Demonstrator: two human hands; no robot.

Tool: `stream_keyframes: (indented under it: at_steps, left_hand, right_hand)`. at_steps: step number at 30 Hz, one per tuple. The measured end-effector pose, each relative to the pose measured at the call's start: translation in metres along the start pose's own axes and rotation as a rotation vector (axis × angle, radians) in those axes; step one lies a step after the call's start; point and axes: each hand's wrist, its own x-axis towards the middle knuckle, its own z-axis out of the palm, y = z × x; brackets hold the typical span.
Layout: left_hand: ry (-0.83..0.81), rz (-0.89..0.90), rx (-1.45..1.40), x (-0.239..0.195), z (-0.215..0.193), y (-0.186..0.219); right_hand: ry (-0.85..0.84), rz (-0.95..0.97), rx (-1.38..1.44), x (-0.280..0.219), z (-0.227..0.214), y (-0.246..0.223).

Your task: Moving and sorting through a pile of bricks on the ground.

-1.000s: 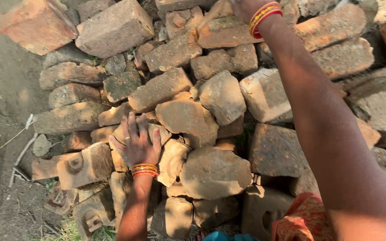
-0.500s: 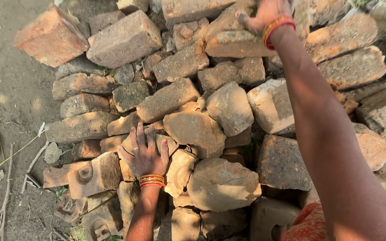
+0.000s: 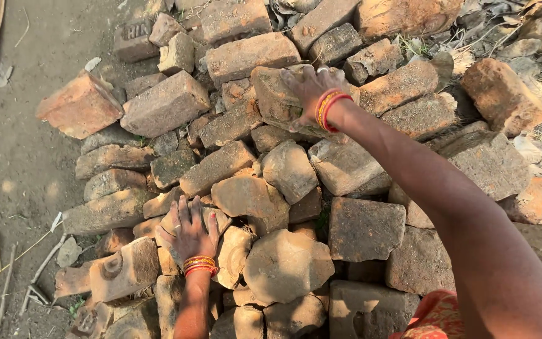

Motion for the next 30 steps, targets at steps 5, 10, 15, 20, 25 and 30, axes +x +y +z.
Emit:
stream_keyframes:
  at_steps: [5, 10, 15, 20, 25, 30]
  left_hand:
    - [-0.012, -0.002, 0.026, 0.004, -0.010, 0.006]
    - [-0.032, 0.006, -0.032, 0.002, -0.004, -0.001]
    - [-0.050, 0.002, -0.021, 0.004, -0.013, 0.002]
    - [-0.048, 0.020, 0.011, 0.003, -0.012, -0.001]
    - [-0.066, 0.003, -0.021, 0.007, -0.014, 0.001]
    - [-0.006, 0.045, -0.044, 0.001, -0.011, 0.000]
  right_hand:
    - [-0.472, 0.252, 0.109, 0.008, -0.070, -0.025]
    - [-0.507, 0.349, 0.125, 0.041, -0.014, -0.023]
    - [-0.467, 0.194, 0.134, 0.028, -0.029, -0.024]
    - [-0.173, 0.058, 0.059, 0.033, 0.017, -0.015]
    - [-0.314, 0.206, 0.319, 0.004, -0.057, 0.008]
    - [-0.035, 0.337, 0.408, -0.028, -0.114, 0.028]
